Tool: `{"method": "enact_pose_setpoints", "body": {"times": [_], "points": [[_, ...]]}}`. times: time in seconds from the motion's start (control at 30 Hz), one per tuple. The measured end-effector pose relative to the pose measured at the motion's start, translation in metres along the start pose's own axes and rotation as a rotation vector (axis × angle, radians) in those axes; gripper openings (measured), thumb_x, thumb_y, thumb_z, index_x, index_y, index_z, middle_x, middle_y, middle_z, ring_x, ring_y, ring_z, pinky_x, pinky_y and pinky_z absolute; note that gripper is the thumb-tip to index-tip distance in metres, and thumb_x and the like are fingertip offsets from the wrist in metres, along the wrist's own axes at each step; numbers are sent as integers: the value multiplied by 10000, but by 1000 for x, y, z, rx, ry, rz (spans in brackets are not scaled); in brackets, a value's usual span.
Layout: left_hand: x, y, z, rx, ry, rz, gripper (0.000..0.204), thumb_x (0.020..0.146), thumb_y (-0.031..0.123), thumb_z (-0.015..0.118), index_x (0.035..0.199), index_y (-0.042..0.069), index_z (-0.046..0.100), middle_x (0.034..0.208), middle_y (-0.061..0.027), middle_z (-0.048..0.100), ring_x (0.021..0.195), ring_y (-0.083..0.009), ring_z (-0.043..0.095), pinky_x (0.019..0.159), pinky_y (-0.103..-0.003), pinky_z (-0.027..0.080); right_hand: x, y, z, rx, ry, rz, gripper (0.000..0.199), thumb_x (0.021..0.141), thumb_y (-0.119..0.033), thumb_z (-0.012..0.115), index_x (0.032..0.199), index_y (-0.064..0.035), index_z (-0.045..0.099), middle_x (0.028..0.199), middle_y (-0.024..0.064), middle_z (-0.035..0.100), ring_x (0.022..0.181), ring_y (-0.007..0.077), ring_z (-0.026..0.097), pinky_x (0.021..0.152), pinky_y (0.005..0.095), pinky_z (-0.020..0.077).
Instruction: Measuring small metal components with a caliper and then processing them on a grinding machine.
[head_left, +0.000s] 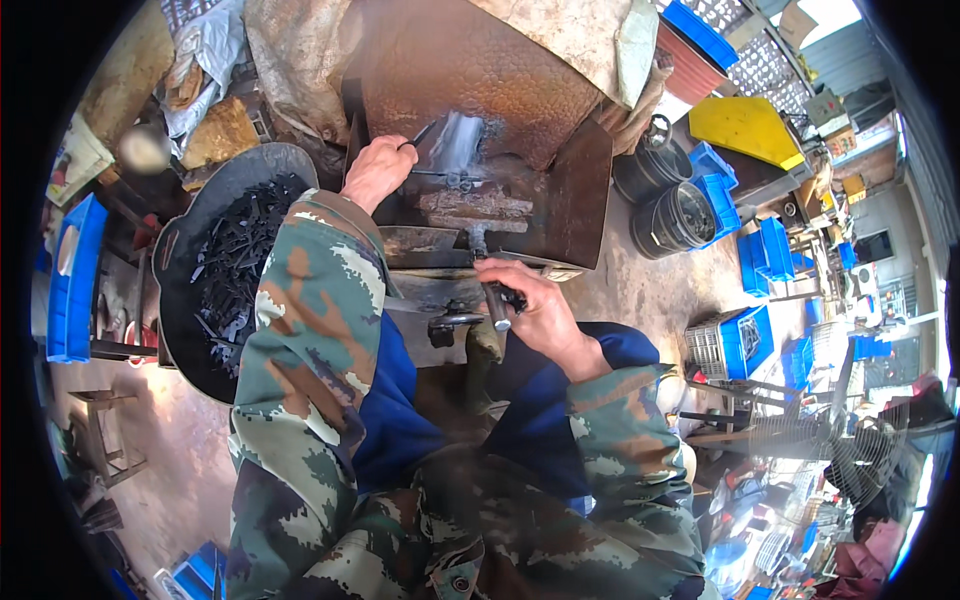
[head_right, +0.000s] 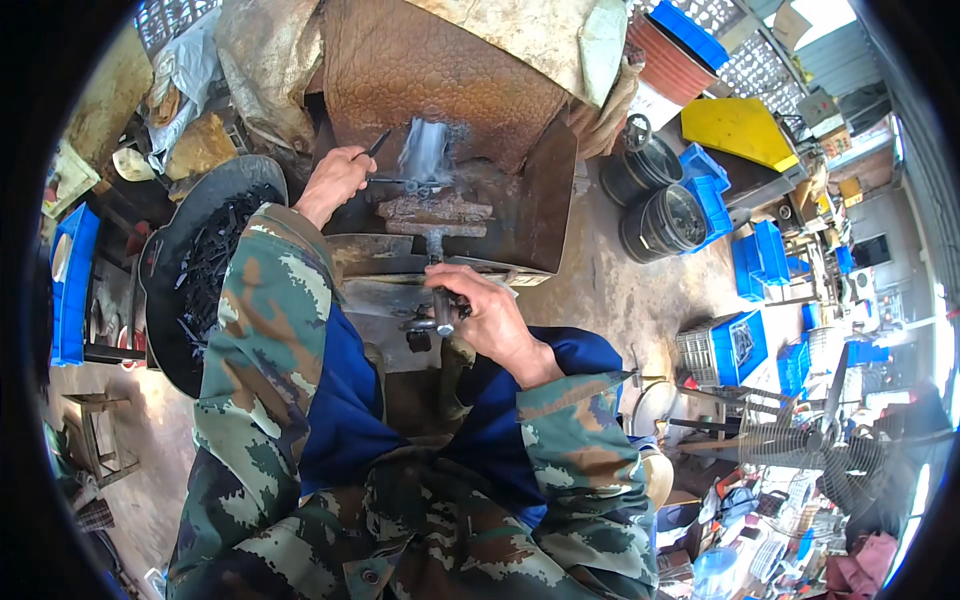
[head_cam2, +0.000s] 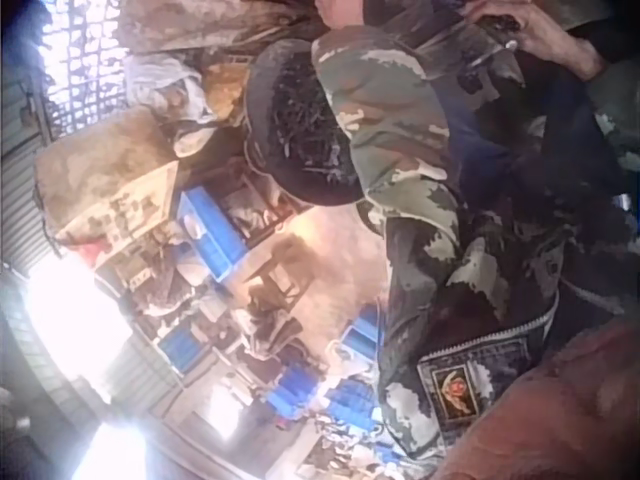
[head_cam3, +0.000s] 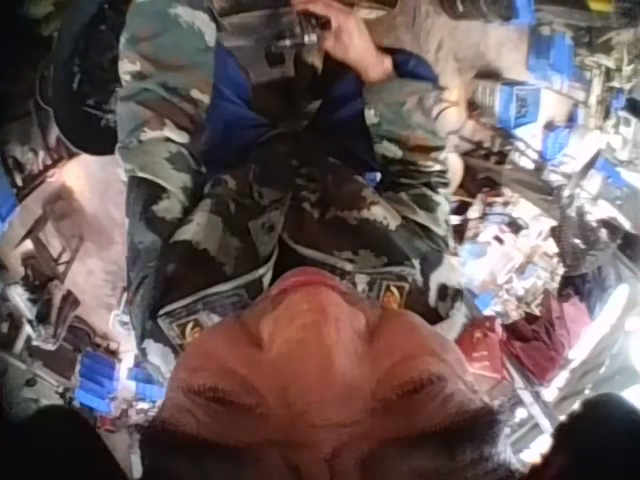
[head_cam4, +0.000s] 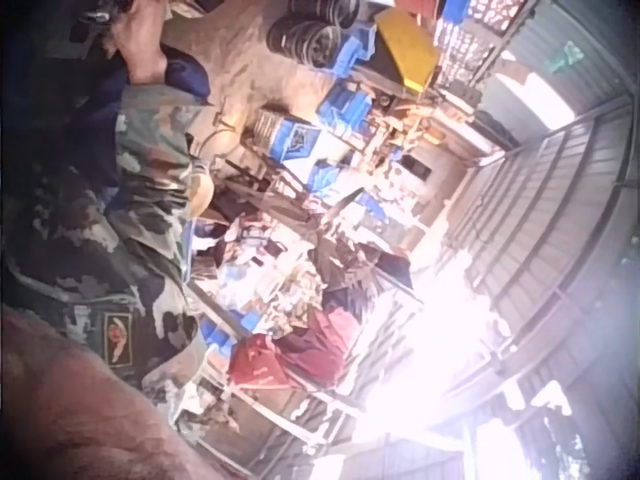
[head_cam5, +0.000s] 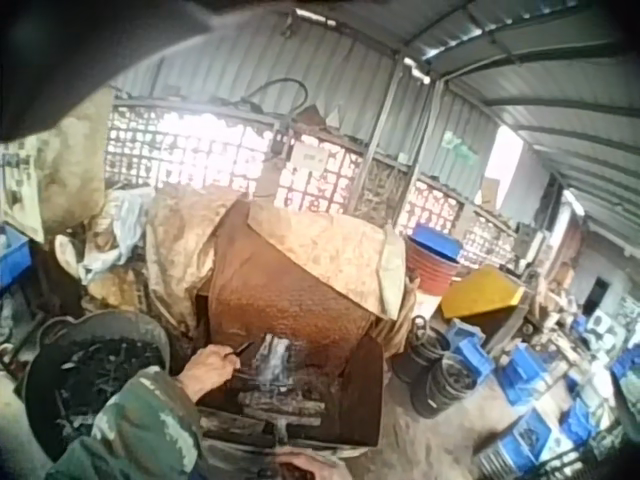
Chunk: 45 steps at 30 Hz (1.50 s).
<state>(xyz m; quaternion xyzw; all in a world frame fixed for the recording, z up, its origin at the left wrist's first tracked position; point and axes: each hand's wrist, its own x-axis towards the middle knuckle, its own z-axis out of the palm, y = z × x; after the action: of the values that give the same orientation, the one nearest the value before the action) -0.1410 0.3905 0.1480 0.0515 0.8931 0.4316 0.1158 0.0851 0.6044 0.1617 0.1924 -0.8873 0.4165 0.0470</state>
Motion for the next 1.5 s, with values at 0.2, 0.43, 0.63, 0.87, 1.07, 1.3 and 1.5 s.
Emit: {"method": "enact_pose_setpoints", "body": {"times": [0.2, 0.43, 0.63, 0.87, 1.07, 1.3, 1.5], "points": [[25, -7, 4, -193, 242, 56, 406, 883, 344, 527, 1180, 102, 663, 1139, -239, 655, 1168, -386, 582, 992, -434, 438, 48, -14, -9, 405, 333, 237, 319, 822, -14, 763, 1120, -42, 653, 1090, 42, 687, 934, 99, 631, 788, 255, 526], [0, 17, 0, -533, 346, 222, 317, 942, 269, 561, 1103, 18, 667, 806, -22, 638, 593, -102, 542, 549, -246, 433, 138, -17, -44, 551, 493, 356, 141, 892, -126, 731, 987, -63, 649, 634, -19, 577, 414, 51, 445, 378, 237, 353], [-10, 39, 6, -519, 320, 162, 281, 900, 268, 625, 1005, 28, 727, 795, -35, 689, 771, -111, 594, 751, -261, 458, 197, 20, -68, 522, 538, 403, 201, 910, -155, 714, 1038, -40, 610, 636, -14, 541, 429, 72, 453, 391, 253, 389], [-13, 42, -2, -648, 248, 54, 248, 941, 208, 583, 983, 6, 721, 837, -32, 689, 838, -120, 601, 820, -265, 446, 234, 26, -60, 618, 575, 392, 225, 896, -144, 725, 1048, -29, 606, 640, -9, 540, 405, 75, 444, 362, 256, 360], [-4, 47, 22, -747, 220, 75, 266, 955, 226, 539, 992, 20, 702, 874, -32, 660, 750, -118, 554, 707, -271, 439, 234, 32, -59, 656, 627, 395, 215, 888, -129, 729, 1030, -29, 602, 627, -6, 536, 402, 81, 448, 356, 261, 364], [-19, 59, 27, -1008, 141, -1, 265, 937, 258, 532, 993, 58, 698, 829, -6, 635, 624, -79, 449, 566, -257, 358, 215, 11, -63, 1260, 788, 386, 160, 940, -116, 649, 1044, -20, 576, 795, 62, 603, 511, 138, 512, 464, 333, 461], [-42, 91, 27, -1458, -20, -189, 234, 898, 328, 563, 941, 139, 695, 832, 31, 645, 740, -97, 538, 697, -294, 359, 202, -6, -44, 1306, 815, 374, 229, 994, -128, 552, 1193, -17, 524, 920, 100, 637, 613, 146, 530, 586, 366, 503]]}}
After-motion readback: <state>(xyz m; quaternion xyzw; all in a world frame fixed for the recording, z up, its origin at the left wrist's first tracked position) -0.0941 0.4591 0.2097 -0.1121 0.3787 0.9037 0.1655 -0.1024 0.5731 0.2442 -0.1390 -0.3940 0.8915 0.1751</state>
